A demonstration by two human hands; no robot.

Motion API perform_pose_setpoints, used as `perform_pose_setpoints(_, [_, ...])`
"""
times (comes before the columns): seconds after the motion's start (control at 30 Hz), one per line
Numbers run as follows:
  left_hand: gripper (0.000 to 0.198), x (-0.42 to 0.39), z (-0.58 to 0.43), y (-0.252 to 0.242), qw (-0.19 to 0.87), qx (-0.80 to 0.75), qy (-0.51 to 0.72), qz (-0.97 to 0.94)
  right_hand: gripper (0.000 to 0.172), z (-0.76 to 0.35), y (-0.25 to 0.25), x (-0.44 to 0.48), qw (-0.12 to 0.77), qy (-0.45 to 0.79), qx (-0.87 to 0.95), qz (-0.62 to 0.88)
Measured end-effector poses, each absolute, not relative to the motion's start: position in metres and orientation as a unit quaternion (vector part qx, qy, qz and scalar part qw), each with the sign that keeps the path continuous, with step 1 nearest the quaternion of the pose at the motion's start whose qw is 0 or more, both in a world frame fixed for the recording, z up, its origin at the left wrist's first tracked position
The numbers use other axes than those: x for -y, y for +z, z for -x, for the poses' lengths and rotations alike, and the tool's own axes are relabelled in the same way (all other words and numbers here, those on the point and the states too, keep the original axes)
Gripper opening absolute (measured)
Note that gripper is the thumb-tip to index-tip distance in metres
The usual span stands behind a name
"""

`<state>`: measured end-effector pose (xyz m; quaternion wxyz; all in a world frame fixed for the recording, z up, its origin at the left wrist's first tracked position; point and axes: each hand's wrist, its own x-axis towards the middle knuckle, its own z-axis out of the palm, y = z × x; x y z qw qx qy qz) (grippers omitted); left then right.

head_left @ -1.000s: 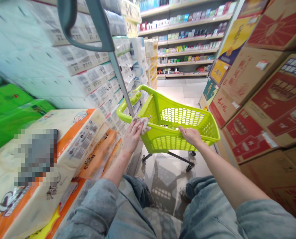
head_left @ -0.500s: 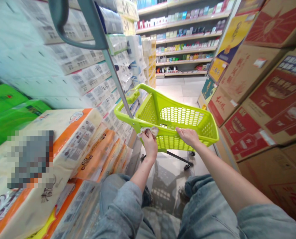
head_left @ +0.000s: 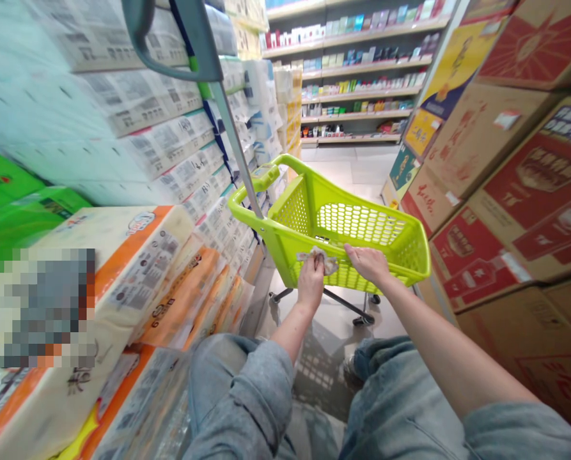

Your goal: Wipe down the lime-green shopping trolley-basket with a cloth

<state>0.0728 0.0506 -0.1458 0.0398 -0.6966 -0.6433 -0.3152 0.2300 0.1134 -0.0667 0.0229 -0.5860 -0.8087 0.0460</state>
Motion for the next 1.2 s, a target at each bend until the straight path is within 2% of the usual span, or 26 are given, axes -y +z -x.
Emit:
perform_pose_setpoints(0.1, [0.043, -0.048, -0.045, -0.156, 0.072, 0.622, -0.314, 0.714, 0.068, -0.234, -0.068, -0.114, 0.018, 0.052, 0.807, 0.588])
perform_pose_setpoints(0.23, [0.046, -0.036, -0.012, -0.173, 0.058, 0.694, -0.276, 0.662, 0.068, -0.237, -0.068, -0.112, 0.019, 0.046, 0.808, 0.587])
perform_pose_setpoints(0.33, [0.050, -0.025, 0.002, -0.181, -0.022, 0.741, -0.193, 0.642, 0.067, -0.237, -0.068, -0.110, 0.017, 0.043, 0.807, 0.588])
perform_pose_setpoints(0.4, [0.051, -0.020, 0.004, -0.179, -0.066, 0.749, -0.185, 0.632, 0.067, -0.237, -0.068, -0.108, 0.015, 0.041, 0.807, 0.588])
perform_pose_setpoints(0.53, [0.042, -0.020, 0.000, -0.158, -0.082, 0.745, -0.306, 0.587, 0.067, -0.238, -0.067, -0.107, 0.015, 0.043, 0.808, 0.588])
perform_pose_setpoints(0.67, [0.023, -0.031, 0.000, -0.122, -0.015, 0.724, -0.472, 0.503, 0.066, -0.240, -0.069, -0.107, 0.020, 0.039, 0.809, 0.587])
perform_pose_setpoints(0.77, [0.014, -0.041, 0.006, -0.104, 0.024, 0.696, -0.520, 0.494, 0.065, -0.240, -0.070, -0.106, 0.020, 0.031, 0.811, 0.584])
perform_pose_setpoints(0.9, [0.010, -0.045, 0.014, -0.113, 0.012, 0.706, -0.482, 0.520, 0.063, -0.239, -0.071, -0.103, 0.024, 0.022, 0.810, 0.585])
perform_pose_setpoints(1.03, [0.017, -0.041, 0.014, -0.149, -0.063, 0.738, -0.408, 0.534, 0.063, -0.238, -0.070, -0.102, 0.020, 0.021, 0.808, 0.589])
perform_pose_setpoints(1.2, [0.023, -0.041, 0.021, -0.180, -0.123, 0.816, -0.359, 0.437, 0.062, -0.239, -0.070, -0.103, 0.031, 0.019, 0.810, 0.585])
